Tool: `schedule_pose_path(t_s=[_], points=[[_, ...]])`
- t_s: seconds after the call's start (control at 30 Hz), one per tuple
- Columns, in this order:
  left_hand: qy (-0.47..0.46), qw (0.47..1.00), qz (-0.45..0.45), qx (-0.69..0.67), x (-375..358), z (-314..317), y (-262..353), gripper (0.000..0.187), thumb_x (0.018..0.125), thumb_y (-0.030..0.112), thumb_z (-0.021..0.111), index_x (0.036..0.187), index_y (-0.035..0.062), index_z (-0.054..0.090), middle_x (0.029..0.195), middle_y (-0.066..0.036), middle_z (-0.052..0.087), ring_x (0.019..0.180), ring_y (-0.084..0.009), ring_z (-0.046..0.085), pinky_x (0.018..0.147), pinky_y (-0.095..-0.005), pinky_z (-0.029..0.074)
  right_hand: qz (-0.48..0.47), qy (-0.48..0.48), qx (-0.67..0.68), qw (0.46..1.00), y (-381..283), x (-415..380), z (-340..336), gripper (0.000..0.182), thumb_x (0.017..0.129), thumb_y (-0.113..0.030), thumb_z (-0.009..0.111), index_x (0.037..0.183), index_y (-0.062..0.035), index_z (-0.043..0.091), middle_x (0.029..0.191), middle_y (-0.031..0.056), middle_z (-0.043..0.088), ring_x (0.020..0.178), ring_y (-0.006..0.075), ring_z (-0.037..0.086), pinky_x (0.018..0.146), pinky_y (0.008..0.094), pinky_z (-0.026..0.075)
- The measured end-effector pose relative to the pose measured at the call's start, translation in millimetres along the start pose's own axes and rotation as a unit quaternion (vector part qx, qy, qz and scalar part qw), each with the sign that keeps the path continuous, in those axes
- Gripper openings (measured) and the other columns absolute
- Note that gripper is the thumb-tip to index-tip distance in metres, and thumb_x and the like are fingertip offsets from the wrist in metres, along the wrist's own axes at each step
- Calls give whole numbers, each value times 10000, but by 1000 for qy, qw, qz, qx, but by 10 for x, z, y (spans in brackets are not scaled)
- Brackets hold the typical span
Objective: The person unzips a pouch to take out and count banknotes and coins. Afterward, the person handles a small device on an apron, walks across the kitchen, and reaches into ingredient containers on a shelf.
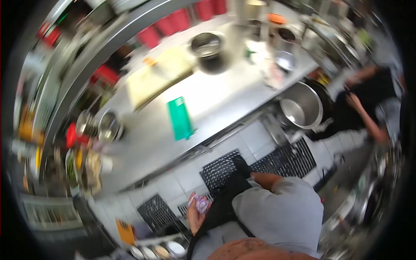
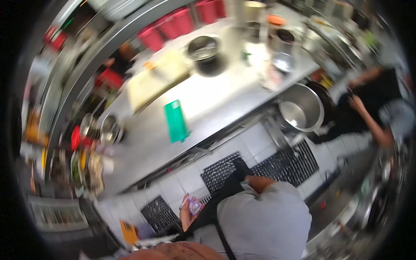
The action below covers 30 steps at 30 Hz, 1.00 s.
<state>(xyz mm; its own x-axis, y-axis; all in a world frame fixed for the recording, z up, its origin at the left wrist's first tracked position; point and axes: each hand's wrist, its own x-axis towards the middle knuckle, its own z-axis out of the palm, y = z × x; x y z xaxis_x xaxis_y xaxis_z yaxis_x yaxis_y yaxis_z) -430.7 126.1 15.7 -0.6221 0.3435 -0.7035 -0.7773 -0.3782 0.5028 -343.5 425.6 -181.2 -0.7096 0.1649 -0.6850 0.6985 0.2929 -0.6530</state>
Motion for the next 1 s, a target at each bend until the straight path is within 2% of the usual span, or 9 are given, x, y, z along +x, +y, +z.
schedule_pose_path(t_s=[0.23,0.37,0.57,0.7,1.0], points=[[-29,993,-60,98,326,373,103,425,1033,255,515,1439,167,423,1085,-73,605,986,-254,617,894,-583,536,52,73,41,995,421,-161,-228,368,925,-275,529,1188,-41,636,1246,227,624,1138,377,613,972,465,500],[-82,984,-85,134,713,646,105,416,1027,263,519,1426,168,446,1091,-74,604,989,-253,612,887,-584,536,76,106,65,989,607,-237,-380,375,924,-282,529,1190,-40,634,1249,228,622,1141,378,611,975,465,499],[-150,962,-145,176,1230,1223,-47,418,1011,238,538,1413,159,455,1117,-97,609,995,-271,629,837,-610,560,105,123,82,983,899,-337,-586,385,922,-292,530,1194,-39,632,1254,230,619,1146,379,608,978,466,497],[-182,938,-180,234,1347,1716,-175,299,1045,268,473,1340,258,526,1076,-46,653,975,-246,646,888,-604,525,124,130,96,979,1086,-395,-688,392,921,-299,530,1197,-38,630,1257,231,617,1149,380,607,980,466,495],[-207,929,-193,237,1477,2287,-409,335,1027,254,525,1361,226,517,1083,-60,663,969,-248,654,888,-616,535,136,118,110,977,1206,-427,-870,408,919,-314,531,1203,-36,626,1264,233,612,1155,382,603,985,466,492]])
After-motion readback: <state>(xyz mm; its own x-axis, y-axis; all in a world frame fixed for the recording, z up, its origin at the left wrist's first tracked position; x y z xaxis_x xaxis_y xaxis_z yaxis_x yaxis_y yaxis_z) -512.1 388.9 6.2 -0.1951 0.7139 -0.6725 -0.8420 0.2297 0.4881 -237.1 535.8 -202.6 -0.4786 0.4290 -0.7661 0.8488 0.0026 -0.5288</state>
